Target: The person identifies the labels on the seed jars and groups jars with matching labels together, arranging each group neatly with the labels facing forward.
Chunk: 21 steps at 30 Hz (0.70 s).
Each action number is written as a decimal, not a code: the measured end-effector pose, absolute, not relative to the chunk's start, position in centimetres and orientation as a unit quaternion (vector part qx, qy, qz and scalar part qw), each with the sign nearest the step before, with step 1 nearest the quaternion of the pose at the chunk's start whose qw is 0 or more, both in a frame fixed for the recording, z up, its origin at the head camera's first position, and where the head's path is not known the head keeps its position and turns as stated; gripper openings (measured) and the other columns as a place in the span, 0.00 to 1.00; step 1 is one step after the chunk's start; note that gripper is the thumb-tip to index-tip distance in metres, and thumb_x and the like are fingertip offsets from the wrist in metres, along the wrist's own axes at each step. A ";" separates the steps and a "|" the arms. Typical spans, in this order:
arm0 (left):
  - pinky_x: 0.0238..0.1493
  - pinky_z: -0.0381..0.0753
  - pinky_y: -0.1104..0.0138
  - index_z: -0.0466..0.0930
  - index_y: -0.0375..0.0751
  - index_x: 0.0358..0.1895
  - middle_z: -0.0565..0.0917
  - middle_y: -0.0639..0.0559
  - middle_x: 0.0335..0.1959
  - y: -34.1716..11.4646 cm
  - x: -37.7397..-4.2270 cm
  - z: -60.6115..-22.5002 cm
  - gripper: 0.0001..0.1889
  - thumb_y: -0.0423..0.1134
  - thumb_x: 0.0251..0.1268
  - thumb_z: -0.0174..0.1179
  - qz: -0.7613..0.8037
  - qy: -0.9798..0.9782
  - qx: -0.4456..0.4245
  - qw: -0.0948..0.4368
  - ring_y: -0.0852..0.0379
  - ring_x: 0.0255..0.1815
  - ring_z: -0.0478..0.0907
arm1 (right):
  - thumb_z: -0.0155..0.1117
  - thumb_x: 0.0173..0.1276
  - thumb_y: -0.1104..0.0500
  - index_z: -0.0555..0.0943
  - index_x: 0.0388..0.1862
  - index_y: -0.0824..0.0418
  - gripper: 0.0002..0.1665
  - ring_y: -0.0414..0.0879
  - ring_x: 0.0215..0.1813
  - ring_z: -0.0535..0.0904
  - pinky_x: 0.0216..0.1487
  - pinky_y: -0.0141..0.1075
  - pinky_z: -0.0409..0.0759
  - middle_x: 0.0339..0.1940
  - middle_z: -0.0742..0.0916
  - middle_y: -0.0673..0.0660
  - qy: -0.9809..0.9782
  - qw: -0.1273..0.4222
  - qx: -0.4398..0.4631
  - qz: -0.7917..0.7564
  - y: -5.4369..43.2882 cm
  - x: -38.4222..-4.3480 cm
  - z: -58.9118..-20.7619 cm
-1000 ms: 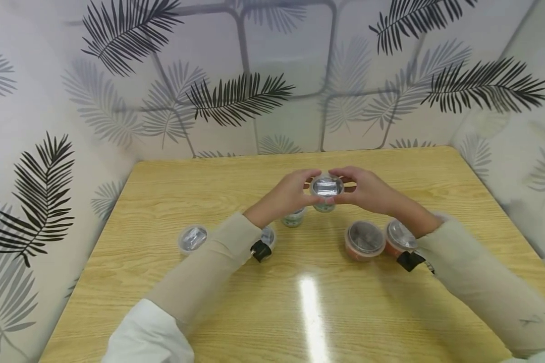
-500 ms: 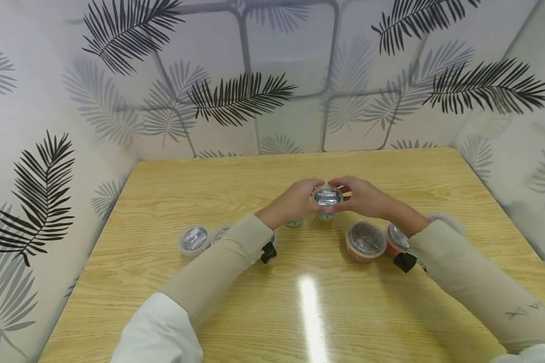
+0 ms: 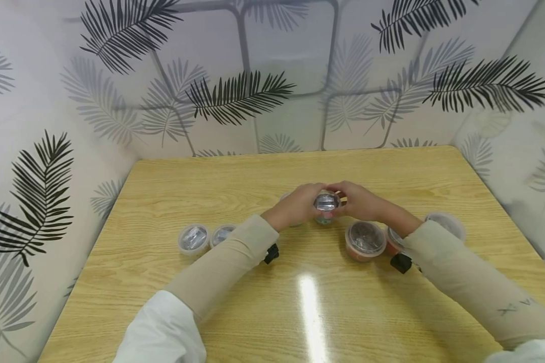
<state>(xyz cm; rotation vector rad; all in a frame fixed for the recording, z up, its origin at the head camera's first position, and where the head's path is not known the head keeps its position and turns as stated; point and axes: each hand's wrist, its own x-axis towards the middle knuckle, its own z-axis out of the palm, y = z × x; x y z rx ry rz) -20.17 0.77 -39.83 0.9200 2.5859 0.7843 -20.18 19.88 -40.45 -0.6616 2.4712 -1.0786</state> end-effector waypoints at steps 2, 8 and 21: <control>0.54 0.72 0.67 0.60 0.41 0.68 0.70 0.48 0.62 0.7 -20.1 -39.8 0.35 0.41 0.58 0.65 0.268 0.898 0.318 0.140 0.54 0.60 0.68 | 0.70 0.58 0.60 0.60 0.68 0.70 0.43 0.59 0.61 0.69 0.52 0.44 0.76 0.63 0.70 0.66 0.872 0.187 -0.234 -0.388 19.8 -20.2 -40.6; 0.55 0.72 0.66 0.60 0.41 0.68 0.70 0.47 0.62 0.6 -20.2 -39.6 0.35 0.41 0.59 0.64 0.263 0.901 0.314 0.141 0.54 0.60 0.68 | 0.69 0.59 0.58 0.58 0.69 0.71 0.45 0.62 0.62 0.67 0.53 0.46 0.76 0.64 0.68 0.68 0.866 0.194 -0.241 -0.392 19.6 -20.4 -40.7; 0.52 0.73 0.66 0.56 0.40 0.70 0.67 0.45 0.64 -0.2 -19.7 -38.8 0.33 0.33 0.63 0.59 0.268 0.900 0.308 0.154 0.52 0.58 0.69 | 0.68 0.60 0.56 0.55 0.69 0.73 0.47 0.61 0.61 0.67 0.54 0.47 0.75 0.64 0.68 0.69 0.871 0.173 -0.257 -0.381 19.4 -20.6 -41.4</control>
